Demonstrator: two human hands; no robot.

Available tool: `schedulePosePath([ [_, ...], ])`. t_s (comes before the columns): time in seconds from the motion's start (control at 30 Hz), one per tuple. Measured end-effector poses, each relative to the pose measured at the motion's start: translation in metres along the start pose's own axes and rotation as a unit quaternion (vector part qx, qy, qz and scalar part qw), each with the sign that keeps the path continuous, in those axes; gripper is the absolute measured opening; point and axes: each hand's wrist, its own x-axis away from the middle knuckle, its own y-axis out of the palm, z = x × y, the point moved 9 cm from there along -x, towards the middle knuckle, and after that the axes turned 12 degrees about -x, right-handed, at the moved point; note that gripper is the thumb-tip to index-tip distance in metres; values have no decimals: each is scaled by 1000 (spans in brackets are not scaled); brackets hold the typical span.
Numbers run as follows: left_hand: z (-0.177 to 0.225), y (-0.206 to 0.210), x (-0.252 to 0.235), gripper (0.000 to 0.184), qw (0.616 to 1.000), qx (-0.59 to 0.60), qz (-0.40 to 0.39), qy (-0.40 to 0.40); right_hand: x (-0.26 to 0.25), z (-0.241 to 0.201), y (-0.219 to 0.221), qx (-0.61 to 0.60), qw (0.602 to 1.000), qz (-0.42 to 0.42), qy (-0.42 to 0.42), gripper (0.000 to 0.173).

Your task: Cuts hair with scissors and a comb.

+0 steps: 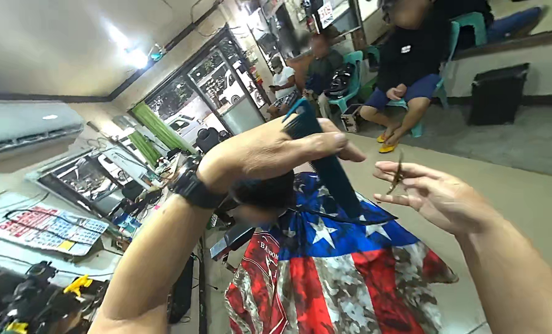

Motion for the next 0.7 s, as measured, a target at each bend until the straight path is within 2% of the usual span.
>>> schedulePosePath([
  [0.07,-4,-1,6,38,1000,8,16,12,4,-22,43,17,998,-53,-34,44],
  [0.17,-11,-6,22,39,998,26,55,33,16,-49,118,142,972,-130,-138,44],
  [0.23,-15,-13,38,39,994,33,92,38,25,-63,154,238,933,-135,-234,30],
  [0.3,-24,-18,61,39,993,43,107,36,27,-72,172,319,898,-116,-281,24],
  [0.37,-52,-23,91,47,995,23,96,-5,20,-76,180,419,857,-75,-291,27],
  [0.4,-77,-28,108,51,993,-3,103,-51,14,-76,183,466,835,-56,-287,29],
  [0.47,-129,-45,143,50,976,-66,147,-147,-1,-72,192,536,792,-50,-287,32],
  [0.53,-166,-57,167,44,954,-94,200,-202,-15,-64,203,592,750,-53,-292,32],
  [0.6,-185,-55,176,44,945,-107,218,-220,-24,-56,213,628,722,-60,-284,33],
  [0.7,-192,-43,168,49,952,-125,189,-207,-24,-46,221,666,698,-77,-253,33],
])
